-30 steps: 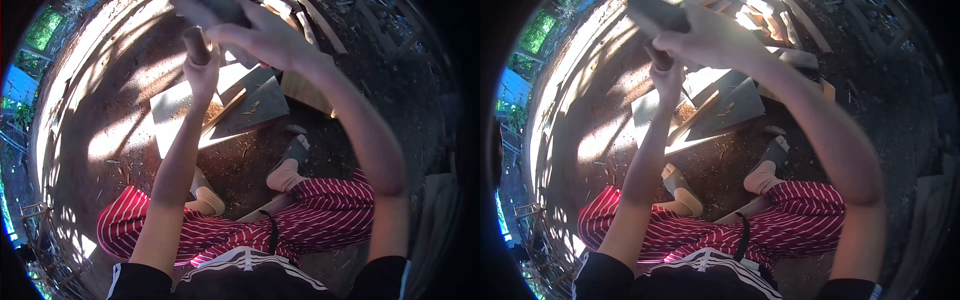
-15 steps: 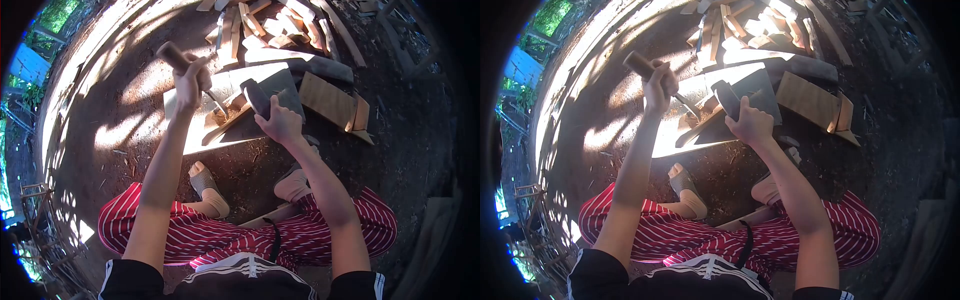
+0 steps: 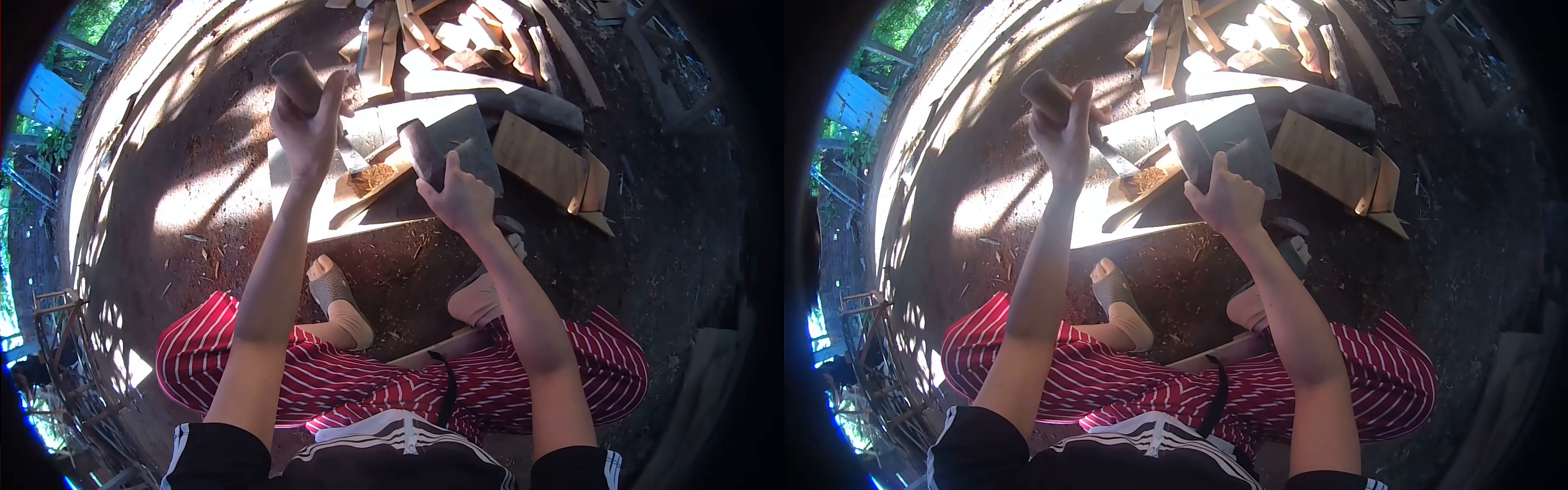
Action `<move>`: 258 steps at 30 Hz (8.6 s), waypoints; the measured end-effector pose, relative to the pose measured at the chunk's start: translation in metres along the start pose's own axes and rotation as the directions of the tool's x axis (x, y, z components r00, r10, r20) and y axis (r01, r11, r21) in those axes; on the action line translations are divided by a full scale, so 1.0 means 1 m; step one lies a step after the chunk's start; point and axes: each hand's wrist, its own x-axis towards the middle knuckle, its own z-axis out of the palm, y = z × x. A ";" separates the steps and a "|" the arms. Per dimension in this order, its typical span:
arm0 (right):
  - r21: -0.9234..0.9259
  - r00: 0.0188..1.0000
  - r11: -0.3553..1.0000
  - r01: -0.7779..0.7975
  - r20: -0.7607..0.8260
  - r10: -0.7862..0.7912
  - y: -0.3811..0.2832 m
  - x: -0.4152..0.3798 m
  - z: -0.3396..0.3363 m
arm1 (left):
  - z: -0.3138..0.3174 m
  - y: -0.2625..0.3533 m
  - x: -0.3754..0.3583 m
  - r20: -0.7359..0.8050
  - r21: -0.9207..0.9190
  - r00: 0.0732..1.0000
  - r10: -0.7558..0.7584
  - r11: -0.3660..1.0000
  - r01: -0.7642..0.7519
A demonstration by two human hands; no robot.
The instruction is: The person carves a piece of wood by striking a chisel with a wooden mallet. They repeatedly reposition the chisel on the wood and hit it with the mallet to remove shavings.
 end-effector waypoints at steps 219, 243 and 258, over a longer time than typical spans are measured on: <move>0.387 0.974 0.903 0.186 0.051 -0.222 -0.046 0.006 -0.093 | -0.006 0.005 -0.034 -0.472 -0.307 0.865 -0.170 0.951 0.019; 0.360 0.941 0.889 0.284 0.073 -0.330 -0.097 0.005 -0.129 | -0.015 0.007 -0.051 -0.413 -0.316 0.872 -0.263 0.939 0.133; -0.037 0.995 0.995 0.091 -0.033 -0.093 0.007 -0.004 0.007 | -0.019 0.016 -0.002 -0.345 -0.525 0.881 -0.323 0.845 0.104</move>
